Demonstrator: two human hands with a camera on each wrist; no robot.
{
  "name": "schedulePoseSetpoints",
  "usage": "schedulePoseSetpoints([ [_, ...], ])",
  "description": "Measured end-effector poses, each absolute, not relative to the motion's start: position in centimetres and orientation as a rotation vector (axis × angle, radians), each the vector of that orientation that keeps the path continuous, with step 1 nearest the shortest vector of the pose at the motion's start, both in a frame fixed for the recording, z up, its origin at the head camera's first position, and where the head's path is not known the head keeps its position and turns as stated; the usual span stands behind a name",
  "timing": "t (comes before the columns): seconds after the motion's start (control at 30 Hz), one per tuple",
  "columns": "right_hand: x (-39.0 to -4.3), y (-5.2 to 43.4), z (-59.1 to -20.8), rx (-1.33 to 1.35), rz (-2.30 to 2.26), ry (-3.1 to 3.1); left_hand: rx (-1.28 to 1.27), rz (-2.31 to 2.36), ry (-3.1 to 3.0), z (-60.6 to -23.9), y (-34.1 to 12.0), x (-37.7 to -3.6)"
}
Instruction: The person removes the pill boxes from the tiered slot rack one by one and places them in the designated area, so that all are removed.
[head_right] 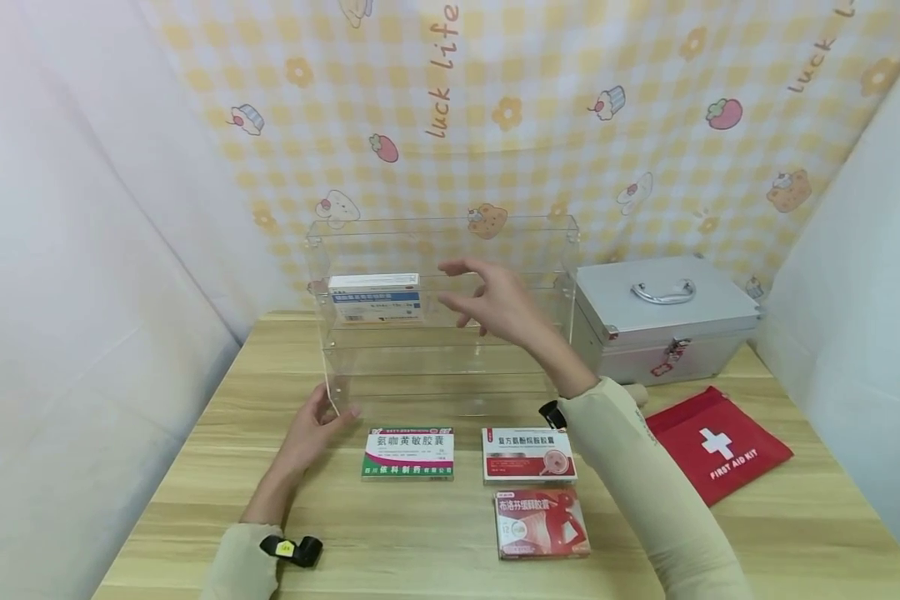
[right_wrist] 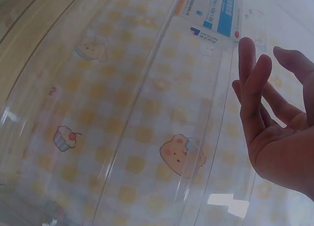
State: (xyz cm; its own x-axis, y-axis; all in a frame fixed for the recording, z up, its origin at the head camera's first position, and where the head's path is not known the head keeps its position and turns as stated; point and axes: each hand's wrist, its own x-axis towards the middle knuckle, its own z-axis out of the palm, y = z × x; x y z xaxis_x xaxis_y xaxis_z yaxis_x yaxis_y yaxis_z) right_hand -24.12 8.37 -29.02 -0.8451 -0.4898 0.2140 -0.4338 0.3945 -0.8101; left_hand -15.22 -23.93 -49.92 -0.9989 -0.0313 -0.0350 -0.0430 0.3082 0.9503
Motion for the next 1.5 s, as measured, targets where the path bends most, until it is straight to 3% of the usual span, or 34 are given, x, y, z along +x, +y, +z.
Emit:
schedulePoseSetpoints([
  [0.53,-26.2,5.3,-28.3,-0.852,-1.218,2.637,-0.055,1.797,2.596,-49.8,-23.4,-15.1],
  [1.27,-27.1,3.6,-28.5,-0.714,-1.363,2.563,-0.061,1.807,2.583,-49.8,-23.5,-15.4],
  [1.5,-26.9,4.0,-27.7,-0.745,-1.408,2.575,-0.074,1.810,2.535,-47.9,-23.3,-14.8],
])
